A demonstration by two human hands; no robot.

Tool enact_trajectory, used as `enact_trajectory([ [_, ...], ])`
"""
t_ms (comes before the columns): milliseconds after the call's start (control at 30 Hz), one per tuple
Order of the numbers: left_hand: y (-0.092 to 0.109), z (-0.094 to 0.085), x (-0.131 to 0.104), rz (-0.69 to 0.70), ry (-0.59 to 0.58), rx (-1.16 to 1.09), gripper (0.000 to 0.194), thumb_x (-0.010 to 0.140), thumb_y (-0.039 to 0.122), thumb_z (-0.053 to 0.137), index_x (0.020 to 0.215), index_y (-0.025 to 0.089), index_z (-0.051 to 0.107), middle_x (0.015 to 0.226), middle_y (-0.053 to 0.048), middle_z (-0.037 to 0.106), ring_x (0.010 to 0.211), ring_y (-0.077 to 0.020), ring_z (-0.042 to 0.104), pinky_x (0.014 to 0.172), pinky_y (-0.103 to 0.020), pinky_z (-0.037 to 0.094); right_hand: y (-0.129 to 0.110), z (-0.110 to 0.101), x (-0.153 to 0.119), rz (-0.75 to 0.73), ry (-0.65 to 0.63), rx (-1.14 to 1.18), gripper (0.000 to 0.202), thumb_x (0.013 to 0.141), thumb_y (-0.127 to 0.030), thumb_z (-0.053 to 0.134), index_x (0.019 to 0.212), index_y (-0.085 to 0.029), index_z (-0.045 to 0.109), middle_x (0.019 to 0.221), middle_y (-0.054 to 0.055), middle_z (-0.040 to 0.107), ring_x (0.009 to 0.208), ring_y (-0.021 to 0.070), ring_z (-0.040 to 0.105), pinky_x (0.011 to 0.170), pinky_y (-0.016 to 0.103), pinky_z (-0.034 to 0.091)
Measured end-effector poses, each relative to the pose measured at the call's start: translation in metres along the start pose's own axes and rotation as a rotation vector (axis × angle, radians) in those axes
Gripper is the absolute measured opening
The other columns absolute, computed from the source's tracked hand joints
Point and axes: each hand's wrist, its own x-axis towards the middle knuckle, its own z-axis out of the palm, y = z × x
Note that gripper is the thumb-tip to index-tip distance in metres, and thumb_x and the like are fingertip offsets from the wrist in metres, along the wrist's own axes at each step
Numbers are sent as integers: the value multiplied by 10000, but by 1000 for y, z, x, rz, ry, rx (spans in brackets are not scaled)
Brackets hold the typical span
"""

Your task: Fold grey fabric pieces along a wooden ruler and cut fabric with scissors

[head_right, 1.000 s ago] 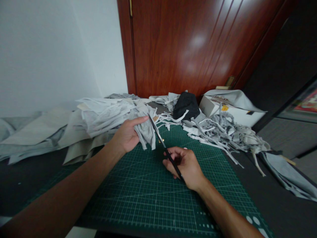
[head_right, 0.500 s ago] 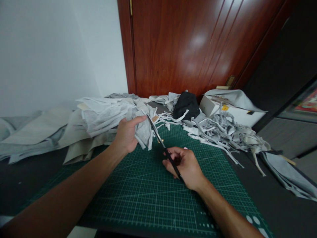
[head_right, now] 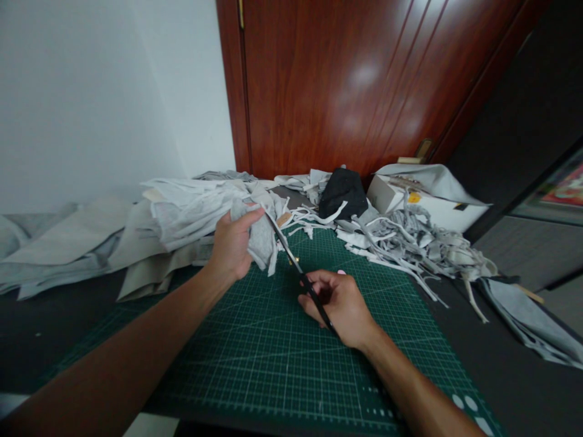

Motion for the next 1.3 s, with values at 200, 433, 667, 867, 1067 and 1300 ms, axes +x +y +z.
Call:
enact_trajectory([
  [200,2,-2,3,-31,3,6,201,556,130,768,732,175,683,711,11,676,653,-168,624,686,-313,492,-3,0,-1,9,-1,-2,356,677,-400,910,873,-171,722,577,-52,607,396,73,443,375,202,355],
  [433,7,-1,3,-25,-13,3,264,545,176,874,741,174,697,703,14,687,640,-168,623,674,-321,497,-2,0,0,18,2,5,379,672,-403,917,902,-173,723,560,-63,597,386,71,436,374,201,346],
  [667,4,0,3,36,4,18,300,591,232,930,786,172,710,748,-8,699,685,-191,647,712,-343,491,-3,1,-1,26,3,-10,386,669,-429,918,890,-177,726,555,-58,600,384,75,444,368,200,346],
  [867,2,0,1,70,10,10,292,608,245,940,782,177,716,733,-2,693,686,-180,631,697,-328,489,-4,2,-2,18,-10,-7,398,675,-420,913,907,-160,721,563,-56,603,383,70,445,374,197,346],
  [1067,1,0,0,77,17,32,282,625,275,942,788,191,728,762,-17,715,732,-209,662,728,-351,523,-2,1,-2,-6,-30,-30,335,727,-394,874,908,-163,713,560,-59,579,393,70,423,381,195,318],
  [1300,0,-1,1,79,16,11,295,622,268,942,791,178,718,752,-7,687,698,-184,630,701,-332,485,-1,1,-2,-13,-51,-52,294,766,-380,825,916,-162,697,585,-60,574,392,58,414,388,191,309],
])
